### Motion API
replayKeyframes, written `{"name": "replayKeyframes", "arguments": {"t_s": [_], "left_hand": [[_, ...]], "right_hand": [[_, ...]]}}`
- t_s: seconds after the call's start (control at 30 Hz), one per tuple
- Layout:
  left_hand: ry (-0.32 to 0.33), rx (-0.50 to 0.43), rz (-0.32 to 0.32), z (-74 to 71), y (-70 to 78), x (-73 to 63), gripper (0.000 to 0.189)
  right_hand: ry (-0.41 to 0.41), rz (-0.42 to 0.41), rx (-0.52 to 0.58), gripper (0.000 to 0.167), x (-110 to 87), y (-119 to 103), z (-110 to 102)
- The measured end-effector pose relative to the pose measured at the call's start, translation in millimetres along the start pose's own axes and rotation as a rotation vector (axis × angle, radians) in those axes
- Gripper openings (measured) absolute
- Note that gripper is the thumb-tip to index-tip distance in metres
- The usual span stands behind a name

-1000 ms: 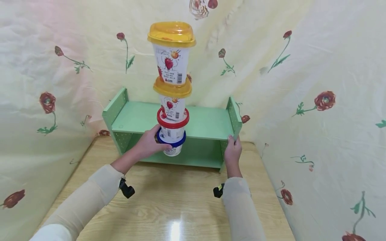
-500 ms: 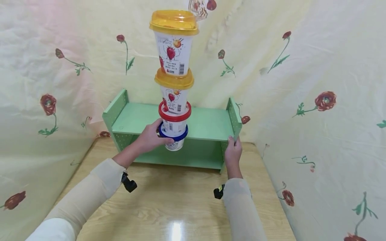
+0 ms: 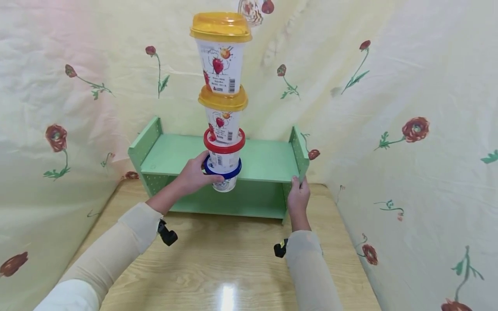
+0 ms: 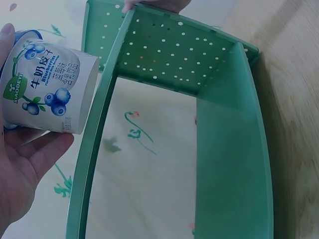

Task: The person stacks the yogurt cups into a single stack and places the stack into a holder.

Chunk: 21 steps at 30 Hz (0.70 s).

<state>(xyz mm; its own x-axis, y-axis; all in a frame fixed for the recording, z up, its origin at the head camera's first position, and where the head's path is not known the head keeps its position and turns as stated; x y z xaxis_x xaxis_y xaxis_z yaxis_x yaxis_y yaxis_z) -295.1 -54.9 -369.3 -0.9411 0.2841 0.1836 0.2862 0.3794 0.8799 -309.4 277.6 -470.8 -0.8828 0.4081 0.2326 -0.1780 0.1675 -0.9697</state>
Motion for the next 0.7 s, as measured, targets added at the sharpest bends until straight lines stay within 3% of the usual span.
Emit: {"name": "replayKeyframes", "arguments": {"t_s": [0.2,0.7], "left_hand": [[0.005,-0.003,0.021,-0.6,-3.9,4.9,0.095],[0.008,0.018,0.029,-2.5,-4.6,19.1,0.097]], "right_hand": [[0.022,-0.04,0.003,0.049,1.1,2,-1],[0.01,-0.037,0.003,0.049,0.9,1,-1]]}}
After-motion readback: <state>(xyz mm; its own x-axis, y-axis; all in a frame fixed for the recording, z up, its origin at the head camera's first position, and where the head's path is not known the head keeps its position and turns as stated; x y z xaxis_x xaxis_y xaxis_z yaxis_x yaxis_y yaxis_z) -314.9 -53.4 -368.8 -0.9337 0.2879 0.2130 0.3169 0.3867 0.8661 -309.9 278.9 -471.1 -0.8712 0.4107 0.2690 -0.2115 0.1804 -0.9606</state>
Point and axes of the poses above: each hand's wrist, its own x-axis towards the middle knuckle, its own z-axis out of the palm, y = z × x, the point moved 4 cm from there along x, towards the middle knuckle, and after that the axes turned 3 degrees about y, right-handed, at the moved point
